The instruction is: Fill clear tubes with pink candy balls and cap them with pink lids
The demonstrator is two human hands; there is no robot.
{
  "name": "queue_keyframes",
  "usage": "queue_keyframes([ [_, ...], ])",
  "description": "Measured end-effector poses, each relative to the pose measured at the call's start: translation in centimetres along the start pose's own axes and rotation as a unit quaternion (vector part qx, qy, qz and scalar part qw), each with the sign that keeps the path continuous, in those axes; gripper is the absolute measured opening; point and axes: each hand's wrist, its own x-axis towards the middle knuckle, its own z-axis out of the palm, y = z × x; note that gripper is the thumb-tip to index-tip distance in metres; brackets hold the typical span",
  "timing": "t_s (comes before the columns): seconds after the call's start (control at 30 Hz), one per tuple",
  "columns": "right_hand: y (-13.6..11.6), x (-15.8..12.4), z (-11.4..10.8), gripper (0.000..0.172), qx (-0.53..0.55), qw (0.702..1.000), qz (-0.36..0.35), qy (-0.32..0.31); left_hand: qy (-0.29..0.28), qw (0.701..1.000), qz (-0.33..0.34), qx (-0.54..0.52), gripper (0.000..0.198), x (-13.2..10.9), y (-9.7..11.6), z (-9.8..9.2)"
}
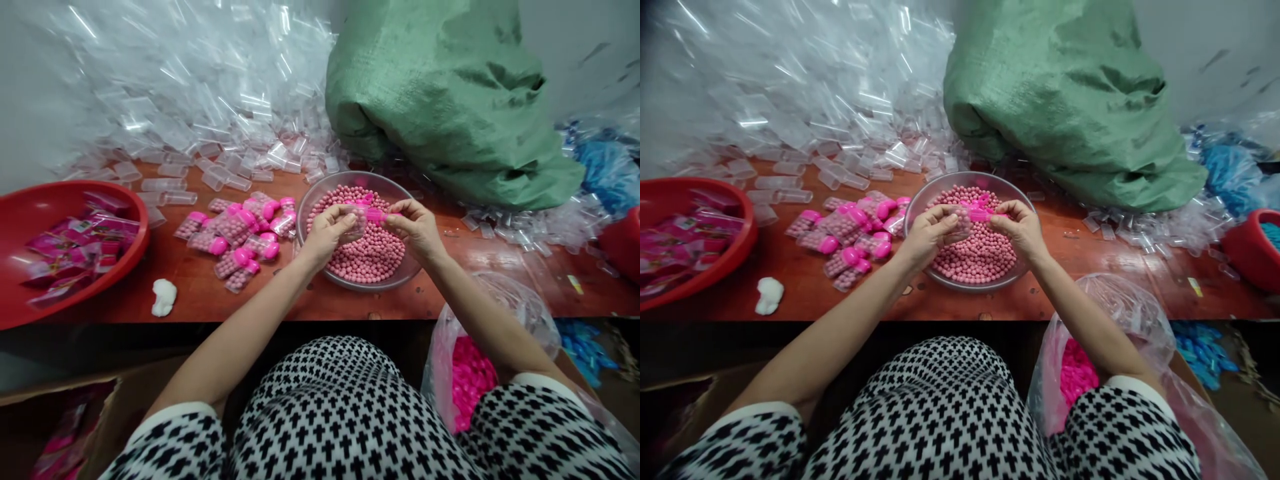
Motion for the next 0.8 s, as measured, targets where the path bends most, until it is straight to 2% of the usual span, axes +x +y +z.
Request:
queue_keyframes([
  [0.1,0.1,-0.8,0.4,0.032,-0.105,0.993,-0.045,-0.042,-0.005,1.000,0.002,-0.003,0.048,0.0,-0.1,0.0],
  [0.23,-0.3,-1.0,0.7,0.026,-0.277,0.949,-0.128,-0.084,-0.033,0.999,0.013,0.036,0.049,0.0,-0.3,0.0],
  [0.3,-0.4,-0.8,0.6,0.027,-0.307,0.935,-0.147,-0.096,-0.042,0.998,0.018,0.049,0.051,-0.1,-0.3,0.0],
  [0.37,-0.1,-0.3,0.1,0.031,-0.304,0.934,-0.154,-0.105,-0.041,0.997,0.025,0.054,0.053,-0.2,-0.3,0.1],
  [0.47,0.4,0.5,-0.8,0.031,-0.328,0.923,-0.180,-0.088,-0.032,0.998,0.037,0.051,0.054,-0.4,-0.3,0.1],
  [0.57,0.6,0.8,-1.0,0.024,-0.408,0.883,-0.228,-0.044,-0.047,0.997,0.033,0.059,0.053,-0.3,-0.3,0.1],
  [0.63,0.6,0.6,-0.5,0.024,-0.434,0.866,-0.243,-0.041,-0.057,0.996,0.029,0.070,0.052,-0.2,-0.3,0.0],
  [0.7,0.5,0.1,0.3,0.029,-0.404,0.886,-0.220,-0.065,-0.047,0.995,0.037,0.080,0.050,-0.1,-0.5,-0.1],
  [0.8,0.5,-0.6,1.2,0.030,-0.225,0.962,-0.099,-0.115,-0.020,0.994,0.058,0.093,0.047,0.2,-0.7,-0.5],
])
